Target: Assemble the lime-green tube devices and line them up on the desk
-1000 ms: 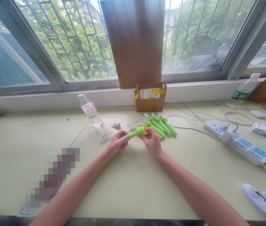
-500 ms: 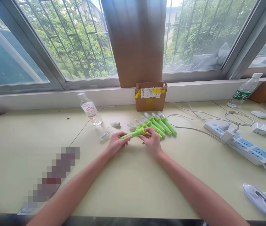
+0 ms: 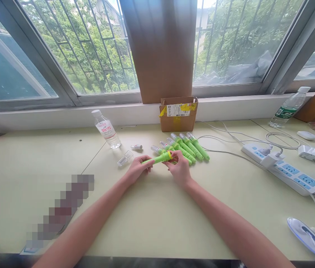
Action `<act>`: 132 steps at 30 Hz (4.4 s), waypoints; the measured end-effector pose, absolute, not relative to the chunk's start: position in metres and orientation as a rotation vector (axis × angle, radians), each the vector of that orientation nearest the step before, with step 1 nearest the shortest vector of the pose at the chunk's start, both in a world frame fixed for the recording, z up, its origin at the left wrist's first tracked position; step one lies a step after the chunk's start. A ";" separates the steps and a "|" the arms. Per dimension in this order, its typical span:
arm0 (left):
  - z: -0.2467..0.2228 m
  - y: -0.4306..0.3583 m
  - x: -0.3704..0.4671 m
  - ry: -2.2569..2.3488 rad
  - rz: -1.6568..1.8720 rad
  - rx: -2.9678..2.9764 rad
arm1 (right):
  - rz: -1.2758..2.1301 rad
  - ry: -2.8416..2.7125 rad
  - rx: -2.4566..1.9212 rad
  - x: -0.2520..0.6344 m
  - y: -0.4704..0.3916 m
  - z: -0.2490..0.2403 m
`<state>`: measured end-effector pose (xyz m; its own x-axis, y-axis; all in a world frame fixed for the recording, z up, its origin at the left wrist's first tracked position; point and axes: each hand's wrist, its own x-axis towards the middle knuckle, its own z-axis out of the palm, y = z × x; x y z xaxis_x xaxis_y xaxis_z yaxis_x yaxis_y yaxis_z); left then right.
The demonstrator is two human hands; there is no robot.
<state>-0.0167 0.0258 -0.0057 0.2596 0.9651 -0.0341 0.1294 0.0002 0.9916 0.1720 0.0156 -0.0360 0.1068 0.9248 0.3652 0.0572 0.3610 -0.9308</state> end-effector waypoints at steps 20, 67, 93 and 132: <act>-0.010 0.024 -0.014 1.225 1.048 1.419 | 0.807 -1.302 -1.052 0.174 0.021 -0.043; -0.006 0.024 -0.022 1.073 0.800 1.512 | 0.640 -1.399 -0.995 0.171 0.016 -0.037; -0.006 0.023 -0.020 1.055 0.837 1.477 | 0.564 -1.446 -1.015 0.175 0.016 -0.034; -0.008 0.023 -0.018 1.047 0.890 1.438 | 0.453 -1.458 -0.994 0.175 0.019 -0.036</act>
